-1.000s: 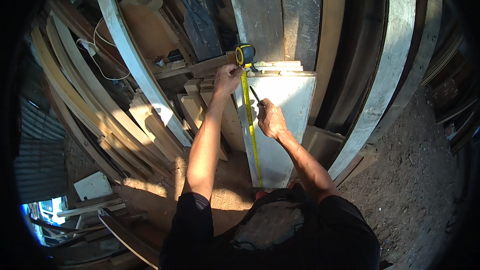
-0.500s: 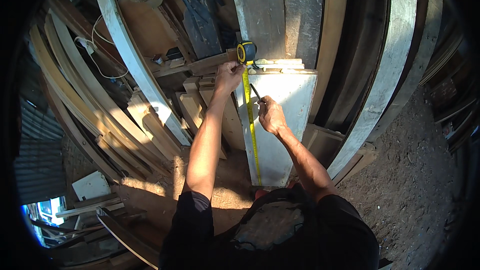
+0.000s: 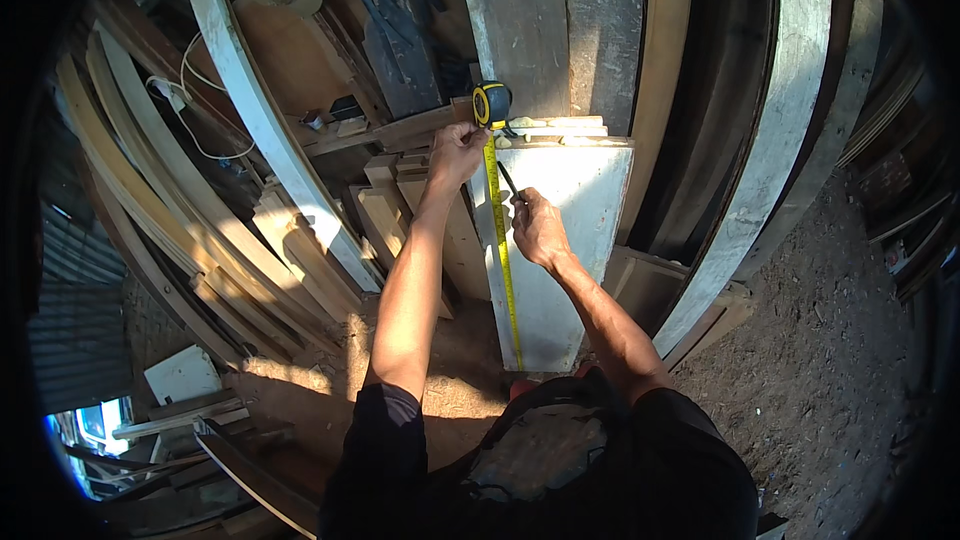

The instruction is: The person marks a wooden plank using a square ruler and a pencil, then measures the plank with a tape measure. Next, the person measures and marks wooden boards before returning to measure the wooden plank again.

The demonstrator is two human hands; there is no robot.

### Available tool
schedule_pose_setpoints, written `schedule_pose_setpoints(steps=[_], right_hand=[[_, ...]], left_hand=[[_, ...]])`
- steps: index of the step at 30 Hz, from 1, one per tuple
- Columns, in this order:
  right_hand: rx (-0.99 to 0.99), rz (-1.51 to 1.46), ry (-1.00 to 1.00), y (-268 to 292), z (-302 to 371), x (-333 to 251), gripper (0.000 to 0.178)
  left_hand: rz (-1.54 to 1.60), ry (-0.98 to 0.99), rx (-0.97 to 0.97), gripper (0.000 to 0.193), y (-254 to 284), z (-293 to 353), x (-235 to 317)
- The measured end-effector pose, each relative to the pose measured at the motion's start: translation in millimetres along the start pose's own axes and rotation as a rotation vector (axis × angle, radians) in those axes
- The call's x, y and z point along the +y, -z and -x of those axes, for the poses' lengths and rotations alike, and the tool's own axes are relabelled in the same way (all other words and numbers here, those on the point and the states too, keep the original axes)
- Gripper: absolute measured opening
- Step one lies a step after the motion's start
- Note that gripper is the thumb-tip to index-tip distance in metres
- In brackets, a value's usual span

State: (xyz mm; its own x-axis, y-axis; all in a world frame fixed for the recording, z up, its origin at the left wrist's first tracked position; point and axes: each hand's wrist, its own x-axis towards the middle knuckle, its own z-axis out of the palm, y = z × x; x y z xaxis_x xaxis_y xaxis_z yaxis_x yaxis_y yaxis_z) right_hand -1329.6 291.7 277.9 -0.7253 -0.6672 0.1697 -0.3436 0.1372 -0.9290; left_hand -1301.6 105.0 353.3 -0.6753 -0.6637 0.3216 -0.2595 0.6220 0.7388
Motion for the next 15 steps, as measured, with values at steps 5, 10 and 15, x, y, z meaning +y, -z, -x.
schedule_pose_setpoints(steps=[5,10,15], right_hand=[[0.004,-0.017,-0.006,-2,-7,9,0.015],[-0.012,-0.018,-0.013,-5,-9,18,0.015],[-0.026,-0.085,-0.015,-7,-8,6,0.014]], left_hand=[[0.024,0.014,-0.011,0.032,0,0,4],[0.066,0.054,-0.054,0.031,-2,-1,1],[0.015,-0.004,-0.019,0.03,-2,-2,-8]])
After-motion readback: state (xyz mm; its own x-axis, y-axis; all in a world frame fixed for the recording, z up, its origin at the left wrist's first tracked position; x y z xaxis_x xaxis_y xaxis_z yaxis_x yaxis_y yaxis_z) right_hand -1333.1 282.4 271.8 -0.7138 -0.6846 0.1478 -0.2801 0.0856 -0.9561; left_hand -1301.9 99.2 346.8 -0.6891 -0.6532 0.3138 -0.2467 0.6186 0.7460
